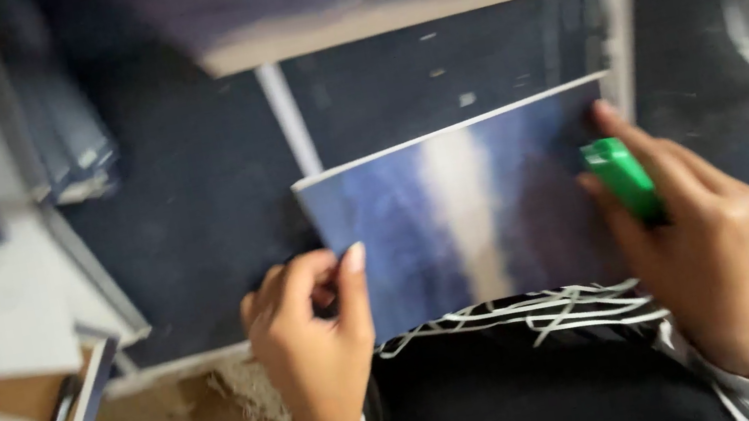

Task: Assembling multi-part invitations by applying adhesive with a glue runner and joining components together.

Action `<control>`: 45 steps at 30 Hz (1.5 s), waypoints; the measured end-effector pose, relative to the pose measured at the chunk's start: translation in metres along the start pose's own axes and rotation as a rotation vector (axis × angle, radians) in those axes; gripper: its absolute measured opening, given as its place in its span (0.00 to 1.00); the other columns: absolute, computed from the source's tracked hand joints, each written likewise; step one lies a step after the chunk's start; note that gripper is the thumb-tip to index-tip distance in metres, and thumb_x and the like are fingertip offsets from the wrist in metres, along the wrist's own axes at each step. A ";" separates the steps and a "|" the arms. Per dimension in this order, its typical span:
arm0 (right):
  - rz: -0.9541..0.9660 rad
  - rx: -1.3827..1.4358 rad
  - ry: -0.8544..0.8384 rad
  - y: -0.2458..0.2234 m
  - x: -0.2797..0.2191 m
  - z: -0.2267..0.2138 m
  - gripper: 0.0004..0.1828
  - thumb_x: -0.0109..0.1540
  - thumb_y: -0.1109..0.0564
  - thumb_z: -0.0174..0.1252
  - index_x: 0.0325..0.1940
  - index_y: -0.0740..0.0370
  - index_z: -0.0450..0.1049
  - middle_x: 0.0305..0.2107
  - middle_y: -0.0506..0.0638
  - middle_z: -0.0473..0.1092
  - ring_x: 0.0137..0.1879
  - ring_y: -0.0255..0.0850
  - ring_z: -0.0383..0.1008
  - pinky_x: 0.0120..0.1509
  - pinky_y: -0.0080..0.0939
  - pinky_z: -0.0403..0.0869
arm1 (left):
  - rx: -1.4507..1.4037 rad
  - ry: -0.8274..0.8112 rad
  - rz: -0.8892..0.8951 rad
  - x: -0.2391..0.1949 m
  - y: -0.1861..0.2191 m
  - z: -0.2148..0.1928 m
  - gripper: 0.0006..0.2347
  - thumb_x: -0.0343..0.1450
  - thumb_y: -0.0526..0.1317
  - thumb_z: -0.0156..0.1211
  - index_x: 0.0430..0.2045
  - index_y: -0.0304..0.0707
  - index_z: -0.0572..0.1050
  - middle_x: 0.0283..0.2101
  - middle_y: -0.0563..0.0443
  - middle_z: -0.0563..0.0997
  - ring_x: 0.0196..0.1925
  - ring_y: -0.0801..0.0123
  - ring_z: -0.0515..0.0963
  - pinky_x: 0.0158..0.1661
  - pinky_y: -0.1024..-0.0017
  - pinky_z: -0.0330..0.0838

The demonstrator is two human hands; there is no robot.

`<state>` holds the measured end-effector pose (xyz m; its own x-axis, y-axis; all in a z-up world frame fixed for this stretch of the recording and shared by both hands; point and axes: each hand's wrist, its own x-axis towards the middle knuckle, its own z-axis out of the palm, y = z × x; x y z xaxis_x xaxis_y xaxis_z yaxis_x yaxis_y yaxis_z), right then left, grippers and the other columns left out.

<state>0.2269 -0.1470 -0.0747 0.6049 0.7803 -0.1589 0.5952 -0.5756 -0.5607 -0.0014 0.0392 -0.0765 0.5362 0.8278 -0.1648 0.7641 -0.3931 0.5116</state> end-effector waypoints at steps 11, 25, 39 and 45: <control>-0.139 -0.077 0.038 0.006 -0.007 0.003 0.24 0.78 0.69 0.71 0.78 0.85 0.79 0.64 0.73 0.81 0.61 0.61 0.83 0.62 0.53 0.79 | 0.028 0.014 -0.016 0.001 0.004 0.000 0.11 0.76 0.43 0.68 0.24 0.46 0.74 0.22 0.61 0.77 0.28 0.67 0.77 0.42 0.61 0.64; -0.036 -0.038 0.034 0.006 -0.004 0.003 0.28 0.74 0.61 0.67 0.79 0.62 0.72 0.49 0.59 0.79 0.45 0.48 0.80 0.56 0.47 0.75 | 0.086 0.038 -0.002 -0.005 0.006 0.010 0.07 0.75 0.39 0.69 0.29 0.41 0.78 0.27 0.54 0.81 0.31 0.58 0.80 0.44 0.55 0.69; -0.110 -0.060 0.028 0.003 -0.003 0.005 0.25 0.76 0.68 0.64 0.77 0.78 0.74 0.66 0.71 0.77 0.65 0.62 0.81 0.71 0.54 0.75 | 0.112 0.029 0.030 -0.002 0.005 0.005 0.09 0.75 0.44 0.69 0.28 0.45 0.76 0.26 0.57 0.81 0.33 0.57 0.81 0.42 0.53 0.65; -0.151 -0.084 0.035 0.002 -0.005 0.005 0.23 0.79 0.69 0.65 0.78 0.83 0.73 0.67 0.75 0.77 0.63 0.66 0.81 0.66 0.59 0.77 | 0.168 0.024 0.023 0.001 0.005 0.001 0.12 0.75 0.46 0.69 0.23 0.45 0.76 0.22 0.60 0.81 0.26 0.62 0.80 0.38 0.55 0.66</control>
<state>0.2226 -0.1511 -0.0792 0.5221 0.8515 -0.0486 0.7221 -0.4716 -0.5062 0.0035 0.0379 -0.0746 0.5470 0.8265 -0.1332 0.8020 -0.4717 0.3665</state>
